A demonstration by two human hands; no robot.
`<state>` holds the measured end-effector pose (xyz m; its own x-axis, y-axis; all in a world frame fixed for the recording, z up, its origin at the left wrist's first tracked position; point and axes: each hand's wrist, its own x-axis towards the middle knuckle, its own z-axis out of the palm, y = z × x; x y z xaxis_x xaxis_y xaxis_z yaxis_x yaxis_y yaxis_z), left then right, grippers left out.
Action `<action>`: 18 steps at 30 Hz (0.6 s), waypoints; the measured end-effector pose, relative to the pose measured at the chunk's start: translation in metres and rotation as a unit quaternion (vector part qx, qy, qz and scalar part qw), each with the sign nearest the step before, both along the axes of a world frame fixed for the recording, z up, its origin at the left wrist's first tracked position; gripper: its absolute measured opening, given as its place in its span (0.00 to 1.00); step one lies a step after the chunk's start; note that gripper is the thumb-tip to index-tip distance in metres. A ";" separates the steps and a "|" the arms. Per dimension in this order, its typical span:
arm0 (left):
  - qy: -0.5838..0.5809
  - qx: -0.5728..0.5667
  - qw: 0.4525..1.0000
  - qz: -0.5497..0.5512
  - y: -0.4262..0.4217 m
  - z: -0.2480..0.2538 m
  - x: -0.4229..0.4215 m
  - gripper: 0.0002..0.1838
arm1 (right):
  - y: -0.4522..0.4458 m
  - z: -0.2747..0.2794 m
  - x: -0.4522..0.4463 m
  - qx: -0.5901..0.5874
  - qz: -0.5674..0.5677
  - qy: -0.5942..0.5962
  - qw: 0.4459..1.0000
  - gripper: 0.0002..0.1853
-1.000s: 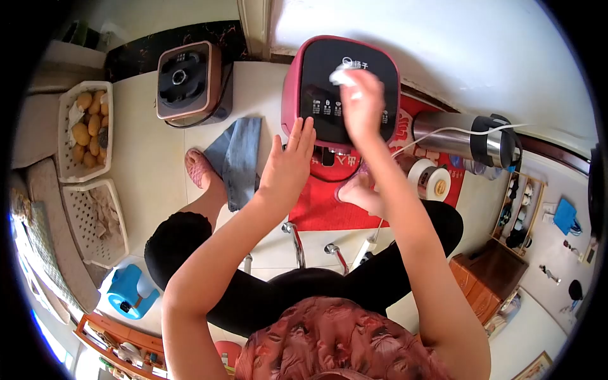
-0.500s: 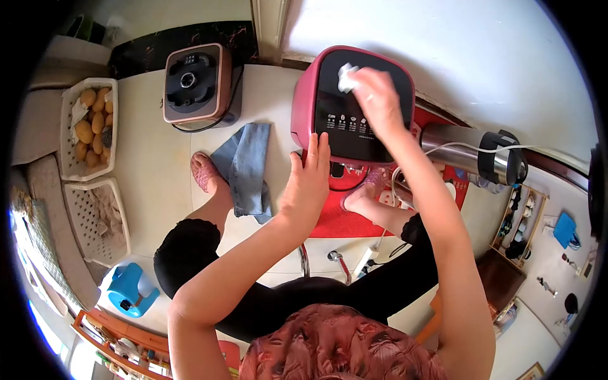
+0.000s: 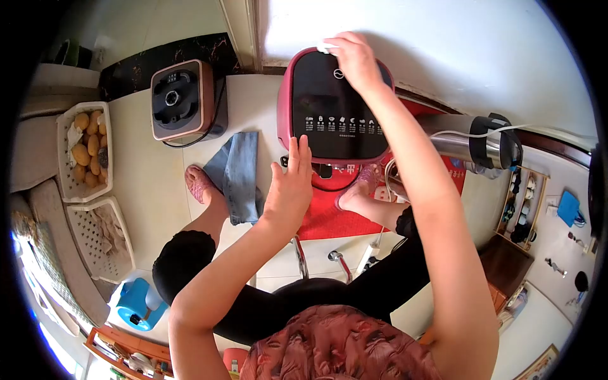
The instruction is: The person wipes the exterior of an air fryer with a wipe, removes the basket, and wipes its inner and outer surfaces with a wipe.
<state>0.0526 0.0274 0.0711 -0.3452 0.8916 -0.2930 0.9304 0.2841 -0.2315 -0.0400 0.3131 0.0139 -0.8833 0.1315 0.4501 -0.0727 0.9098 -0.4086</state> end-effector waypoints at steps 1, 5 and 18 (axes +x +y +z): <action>0.001 0.002 1.000 -0.001 -0.001 0.000 0.000 0.33 | 0.014 0.000 0.010 0.009 -0.015 -0.005 1.000 0.11; 0.027 -0.004 1.000 -0.013 -0.002 -0.001 0.001 0.33 | 0.058 0.005 0.068 0.015 -0.115 -0.035 0.993 0.13; -0.042 0.052 0.998 -0.014 -0.002 0.005 -0.009 0.32 | 0.031 0.025 0.124 -0.173 -0.204 -0.060 0.962 0.08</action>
